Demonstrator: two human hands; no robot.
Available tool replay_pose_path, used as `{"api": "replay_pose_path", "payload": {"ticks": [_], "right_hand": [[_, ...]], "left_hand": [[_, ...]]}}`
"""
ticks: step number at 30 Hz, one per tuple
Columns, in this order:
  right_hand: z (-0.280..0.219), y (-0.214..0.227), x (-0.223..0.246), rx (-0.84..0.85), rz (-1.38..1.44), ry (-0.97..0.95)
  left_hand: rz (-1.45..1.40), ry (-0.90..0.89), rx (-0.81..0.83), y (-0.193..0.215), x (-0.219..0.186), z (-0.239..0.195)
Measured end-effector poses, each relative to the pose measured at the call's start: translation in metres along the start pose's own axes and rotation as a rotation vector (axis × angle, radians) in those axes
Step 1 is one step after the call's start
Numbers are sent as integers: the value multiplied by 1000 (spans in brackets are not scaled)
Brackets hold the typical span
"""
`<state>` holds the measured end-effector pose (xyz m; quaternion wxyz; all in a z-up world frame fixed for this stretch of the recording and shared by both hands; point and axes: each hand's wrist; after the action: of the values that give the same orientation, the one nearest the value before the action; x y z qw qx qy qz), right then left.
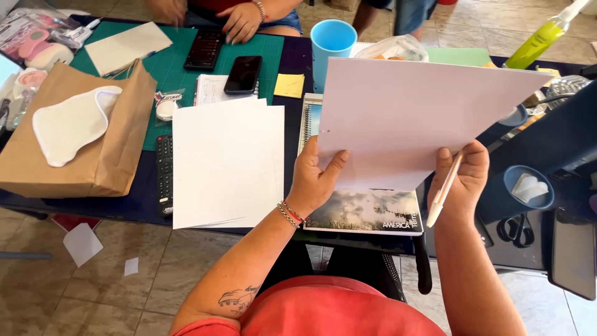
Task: Aligning paper sheets on a manual cutter and marking them with a pencil
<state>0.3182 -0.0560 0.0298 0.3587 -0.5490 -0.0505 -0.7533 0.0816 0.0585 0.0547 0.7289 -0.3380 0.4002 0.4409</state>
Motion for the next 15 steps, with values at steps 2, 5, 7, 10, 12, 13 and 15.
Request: {"api": "replay_pose_path", "payload": {"ticks": [2,5,7,10,12,13,15], "right_hand": [[0,-2,4,1,31,-32],[7,9,-14,28,-11,116],[6,11,-19,27,-19,116],[4,5,-13,35,-24,112],[3,4,-10,39,-23,108],[4,4,-11,36,-25,106],[6,9,-18,34,-24,103]], "left_hand": [[8,-5,-10,0,-4,0],[97,-153,-84,-3,2,2],[89,-145,-80,-3,0,2],[82,-134,-77,-1,2,2],[80,-131,-73,-2,10,2],[87,-132,-76,-2,16,2],[95,-136,-81,-3,21,2]]}}
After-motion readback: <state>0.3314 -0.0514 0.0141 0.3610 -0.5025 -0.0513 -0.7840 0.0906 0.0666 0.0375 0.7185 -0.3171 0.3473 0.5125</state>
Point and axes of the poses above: each hand's wrist, its own z-axis towards the middle knuckle, its own y-axis out of the back of the hand, x = y × z, and after that the axes turned 6 degrees about -x, right-handed
